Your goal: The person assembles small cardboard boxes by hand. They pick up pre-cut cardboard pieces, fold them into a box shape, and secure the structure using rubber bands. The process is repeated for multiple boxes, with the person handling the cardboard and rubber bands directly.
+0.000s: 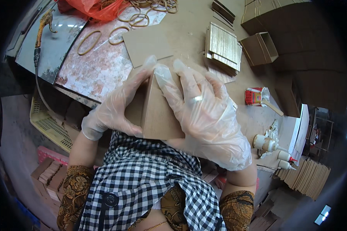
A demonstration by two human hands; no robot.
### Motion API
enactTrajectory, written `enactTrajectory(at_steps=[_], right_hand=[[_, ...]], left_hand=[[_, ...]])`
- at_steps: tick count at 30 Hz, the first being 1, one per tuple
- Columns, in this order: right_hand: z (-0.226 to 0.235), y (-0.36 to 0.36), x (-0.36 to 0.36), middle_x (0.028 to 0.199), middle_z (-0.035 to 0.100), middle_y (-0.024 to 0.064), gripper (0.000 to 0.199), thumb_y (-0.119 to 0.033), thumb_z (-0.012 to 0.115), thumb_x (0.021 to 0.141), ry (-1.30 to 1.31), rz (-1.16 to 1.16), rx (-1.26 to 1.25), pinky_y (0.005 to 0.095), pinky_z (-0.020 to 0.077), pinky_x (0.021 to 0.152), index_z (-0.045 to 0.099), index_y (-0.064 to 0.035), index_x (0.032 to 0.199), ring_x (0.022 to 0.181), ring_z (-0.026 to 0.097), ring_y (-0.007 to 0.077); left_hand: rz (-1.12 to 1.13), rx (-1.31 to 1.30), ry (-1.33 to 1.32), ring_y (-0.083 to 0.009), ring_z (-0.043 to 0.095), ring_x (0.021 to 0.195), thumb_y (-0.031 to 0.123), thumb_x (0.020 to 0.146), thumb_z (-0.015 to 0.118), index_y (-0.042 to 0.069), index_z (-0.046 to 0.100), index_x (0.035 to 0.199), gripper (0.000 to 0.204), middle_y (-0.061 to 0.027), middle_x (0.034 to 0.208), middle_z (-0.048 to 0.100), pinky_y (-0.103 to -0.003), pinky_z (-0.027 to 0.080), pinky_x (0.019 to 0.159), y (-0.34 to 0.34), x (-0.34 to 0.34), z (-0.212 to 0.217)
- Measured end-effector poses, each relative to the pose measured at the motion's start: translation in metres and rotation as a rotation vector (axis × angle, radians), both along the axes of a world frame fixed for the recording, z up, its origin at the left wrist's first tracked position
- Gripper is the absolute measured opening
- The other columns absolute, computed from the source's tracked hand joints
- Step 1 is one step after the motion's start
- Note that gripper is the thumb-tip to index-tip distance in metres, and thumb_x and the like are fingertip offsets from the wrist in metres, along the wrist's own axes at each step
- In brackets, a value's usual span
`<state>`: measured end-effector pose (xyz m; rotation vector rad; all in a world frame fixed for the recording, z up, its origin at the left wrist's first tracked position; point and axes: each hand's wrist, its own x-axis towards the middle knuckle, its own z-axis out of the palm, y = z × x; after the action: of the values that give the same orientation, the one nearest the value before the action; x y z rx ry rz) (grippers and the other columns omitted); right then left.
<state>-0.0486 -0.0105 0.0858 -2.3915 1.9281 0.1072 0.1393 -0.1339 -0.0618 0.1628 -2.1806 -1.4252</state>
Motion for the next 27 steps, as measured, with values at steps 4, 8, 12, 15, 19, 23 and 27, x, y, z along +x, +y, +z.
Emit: enactTrajectory(at_steps=[4,8,12,15,19,23,27], right_hand=[[0.000,0.001,0.004,0.149,0.041,0.0160,0.115,-0.040,0.089,0.045,0.013,-0.048,-0.001,0.0509,0.0308,0.114,0.044,-0.0113,0.147,0.133,0.045,0.0345],[-0.001,0.004,0.004,0.155,0.036,0.0152,0.122,-0.063,0.081,0.048,-0.016,-0.071,0.006,0.0539,0.0246,0.117,0.039,-0.0112,0.150,0.140,0.038,0.0364],[-0.004,0.013,-0.002,0.156,0.036,0.0175,0.123,-0.079,0.068,0.055,-0.096,-0.068,-0.090,0.0544,0.0210,0.118,0.039,-0.0073,0.150,0.144,0.035,0.0366],[-0.014,0.031,-0.023,0.154,0.038,0.0206,0.117,-0.080,0.065,0.062,-0.314,-0.058,-0.352,0.0540,0.0194,0.118,0.040,-0.0051,0.149,0.144,0.034,0.0374],[-0.048,0.049,-0.056,0.152,0.041,0.0212,0.111,-0.070,0.071,0.066,-0.641,-0.080,-0.694,0.0539,0.0223,0.117,0.039,-0.0050,0.150,0.142,0.037,0.0395],[-0.072,0.076,-0.059,0.155,0.035,0.0218,0.114,-0.057,0.080,0.064,-0.885,-0.229,-0.588,0.0482,0.0266,0.117,0.031,-0.0062,0.153,0.144,0.033,0.0380],[-0.076,0.091,-0.055,0.158,0.030,0.0211,0.120,-0.048,0.086,0.060,-0.924,-0.313,-0.330,0.0433,0.0279,0.118,0.025,-0.0054,0.155,0.146,0.030,0.0364]], left_hand=[[-0.016,0.053,-0.041,-0.0315,0.032,0.145,0.047,0.059,0.090,0.003,0.016,0.156,0.130,-0.0183,0.159,0.027,-0.039,0.026,0.118,0.001,0.001,-0.001],[-0.019,0.143,-0.055,-0.0266,0.029,0.145,0.048,0.050,0.093,0.004,0.016,0.157,0.139,-0.0142,0.160,0.027,-0.038,0.022,0.120,0.005,0.005,-0.003],[-0.027,0.168,0.016,-0.0268,0.027,0.147,0.054,0.047,0.091,0.004,0.016,0.157,0.142,-0.0149,0.161,0.025,-0.040,0.021,0.120,0.006,0.006,0.005],[0.006,0.061,-0.020,-0.0244,0.024,0.148,0.053,0.045,0.092,0.003,0.017,0.157,0.144,-0.0148,0.162,0.024,-0.039,0.018,0.120,0.004,0.012,0.022],[0.046,-0.103,0.003,-0.0275,0.022,0.150,0.056,0.043,0.088,0.000,0.021,0.155,0.142,-0.0184,0.161,0.024,-0.040,0.015,0.120,0.002,0.007,0.051],[0.005,-0.260,-0.120,-0.0316,0.022,0.150,0.056,0.044,0.085,-0.004,0.028,0.152,0.136,-0.0202,0.159,0.030,-0.040,0.015,0.120,0.004,-0.009,0.090],[-0.135,-0.618,-0.226,-0.0371,0.021,0.149,0.074,0.052,0.073,0.000,0.029,0.152,0.133,-0.0188,0.158,0.031,-0.047,0.012,0.121,-0.001,-0.043,0.118]])
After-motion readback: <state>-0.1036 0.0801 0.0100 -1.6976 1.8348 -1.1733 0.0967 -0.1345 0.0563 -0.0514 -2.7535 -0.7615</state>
